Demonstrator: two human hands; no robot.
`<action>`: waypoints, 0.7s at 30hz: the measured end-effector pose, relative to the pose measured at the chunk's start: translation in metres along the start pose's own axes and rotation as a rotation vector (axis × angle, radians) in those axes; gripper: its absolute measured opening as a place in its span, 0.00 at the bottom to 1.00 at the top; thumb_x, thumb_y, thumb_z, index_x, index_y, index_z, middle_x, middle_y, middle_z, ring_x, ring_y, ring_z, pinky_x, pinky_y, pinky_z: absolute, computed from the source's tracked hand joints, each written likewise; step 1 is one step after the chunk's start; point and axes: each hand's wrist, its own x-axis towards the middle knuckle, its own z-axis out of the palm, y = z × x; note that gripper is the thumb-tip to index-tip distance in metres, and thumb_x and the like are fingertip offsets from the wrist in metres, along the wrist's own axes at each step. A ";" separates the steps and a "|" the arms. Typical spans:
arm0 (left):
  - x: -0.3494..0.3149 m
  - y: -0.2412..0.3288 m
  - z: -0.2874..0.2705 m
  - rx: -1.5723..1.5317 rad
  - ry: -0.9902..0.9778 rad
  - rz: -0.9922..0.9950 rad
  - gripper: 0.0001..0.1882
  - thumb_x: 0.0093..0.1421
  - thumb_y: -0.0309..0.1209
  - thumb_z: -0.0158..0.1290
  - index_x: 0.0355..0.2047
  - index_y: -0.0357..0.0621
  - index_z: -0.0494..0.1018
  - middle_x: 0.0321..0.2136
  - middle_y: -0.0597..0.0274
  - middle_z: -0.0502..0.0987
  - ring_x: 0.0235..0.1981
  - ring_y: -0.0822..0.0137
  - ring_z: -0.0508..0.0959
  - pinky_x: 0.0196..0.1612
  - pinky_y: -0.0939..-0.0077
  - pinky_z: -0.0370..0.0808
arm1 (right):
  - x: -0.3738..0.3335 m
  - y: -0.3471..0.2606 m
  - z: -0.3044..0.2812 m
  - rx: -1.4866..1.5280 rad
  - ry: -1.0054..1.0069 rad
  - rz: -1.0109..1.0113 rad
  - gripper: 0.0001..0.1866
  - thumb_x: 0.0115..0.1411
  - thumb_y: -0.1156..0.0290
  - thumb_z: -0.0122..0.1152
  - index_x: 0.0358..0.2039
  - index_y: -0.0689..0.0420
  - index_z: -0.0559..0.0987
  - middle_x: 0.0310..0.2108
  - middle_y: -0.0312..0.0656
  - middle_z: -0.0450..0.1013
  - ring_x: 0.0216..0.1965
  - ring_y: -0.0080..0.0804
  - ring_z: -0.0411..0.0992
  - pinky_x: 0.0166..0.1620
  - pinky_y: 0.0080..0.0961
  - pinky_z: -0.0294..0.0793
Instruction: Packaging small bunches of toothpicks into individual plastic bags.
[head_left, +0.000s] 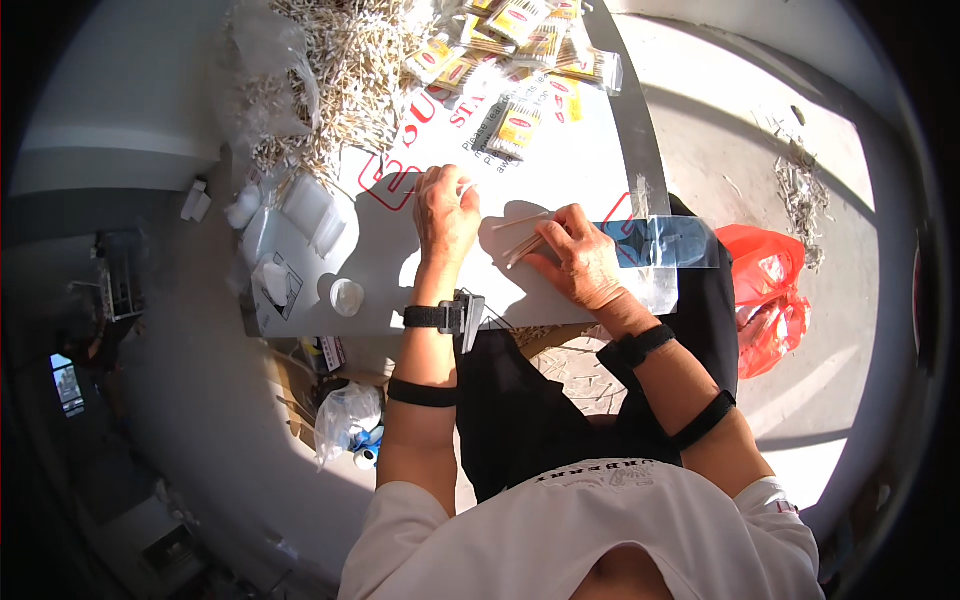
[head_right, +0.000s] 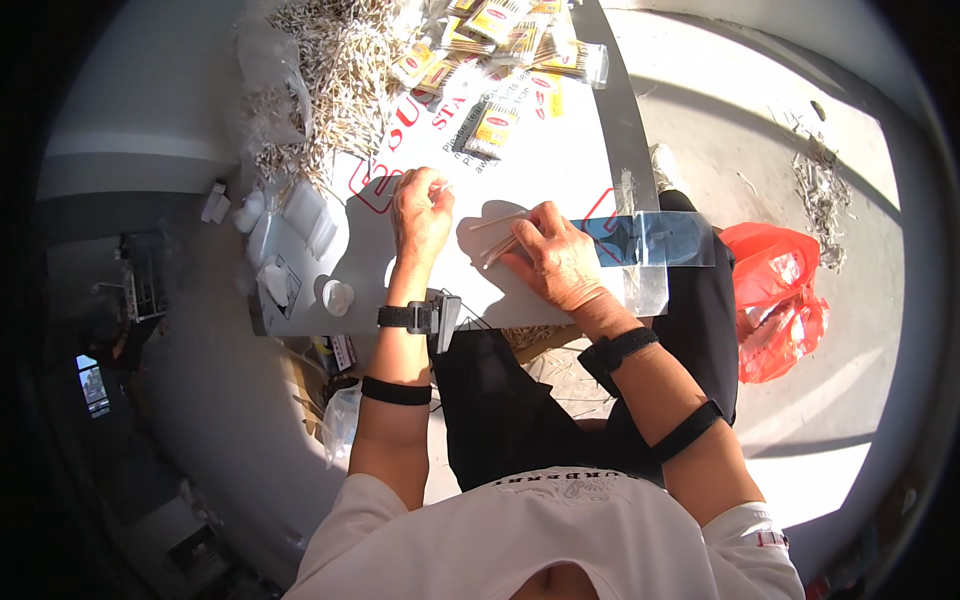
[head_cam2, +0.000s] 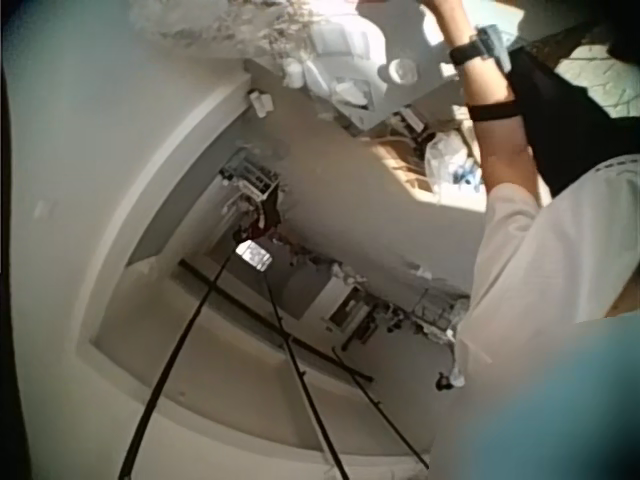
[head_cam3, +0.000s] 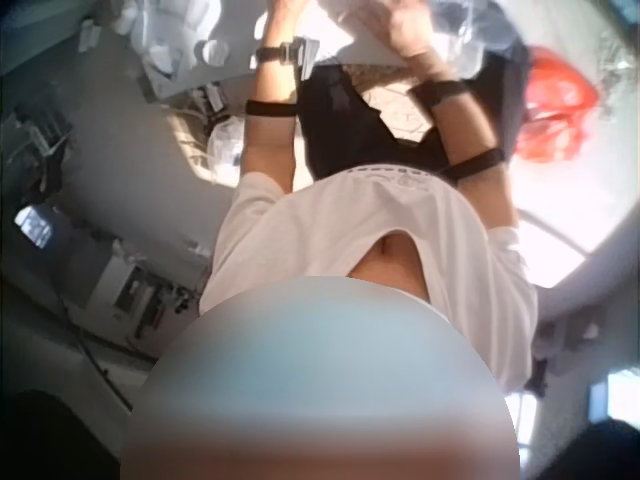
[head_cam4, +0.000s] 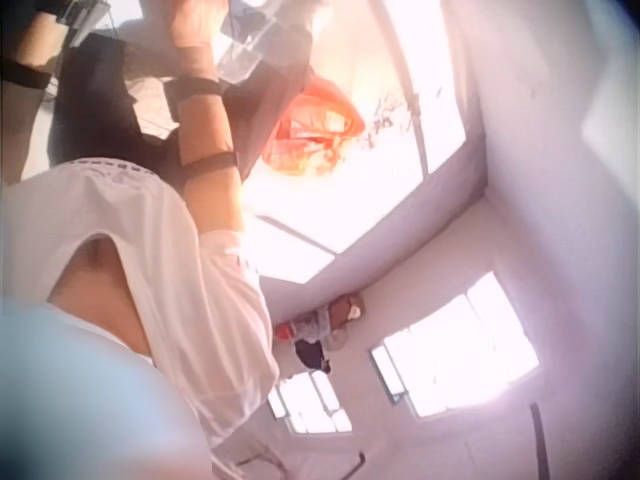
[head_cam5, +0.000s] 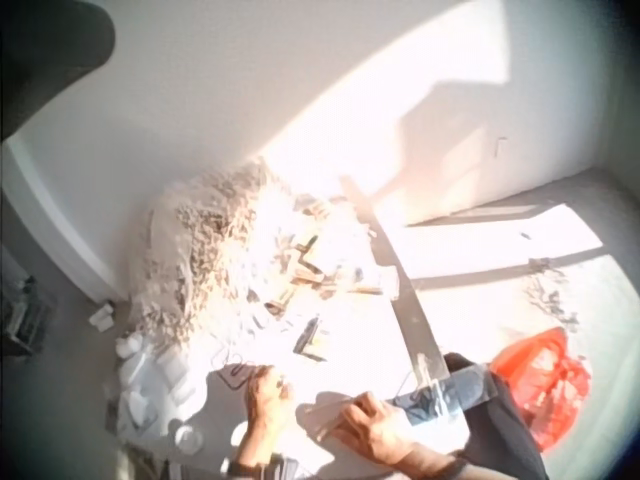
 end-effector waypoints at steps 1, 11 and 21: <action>0.013 -0.016 -0.004 0.080 0.155 0.056 0.12 0.44 0.20 0.60 0.30 0.41 0.71 0.30 0.53 0.73 0.37 0.51 0.72 0.45 0.58 0.68 | 0.001 -0.002 0.000 0.009 -0.002 -0.003 0.19 0.49 0.63 0.68 0.39 0.55 0.75 0.36 0.43 0.66 0.33 0.41 0.74 0.33 0.33 0.77; 0.090 -0.053 -0.018 0.591 0.121 -0.326 0.11 0.50 0.36 0.57 0.33 0.46 0.77 0.40 0.55 0.73 0.50 0.52 0.67 0.50 0.54 0.68 | 0.001 -0.001 0.000 0.051 -0.009 0.019 0.19 0.48 0.64 0.69 0.38 0.56 0.74 0.36 0.43 0.66 0.33 0.41 0.73 0.33 0.33 0.77; 0.036 -0.046 -0.022 0.053 -0.291 -0.198 0.02 0.44 0.23 0.58 0.21 0.39 0.76 0.26 0.56 0.75 0.30 0.59 0.75 0.37 0.67 0.71 | 0.000 0.003 -0.001 0.040 -0.010 0.029 0.19 0.47 0.63 0.69 0.36 0.57 0.74 0.36 0.43 0.65 0.33 0.41 0.74 0.33 0.34 0.77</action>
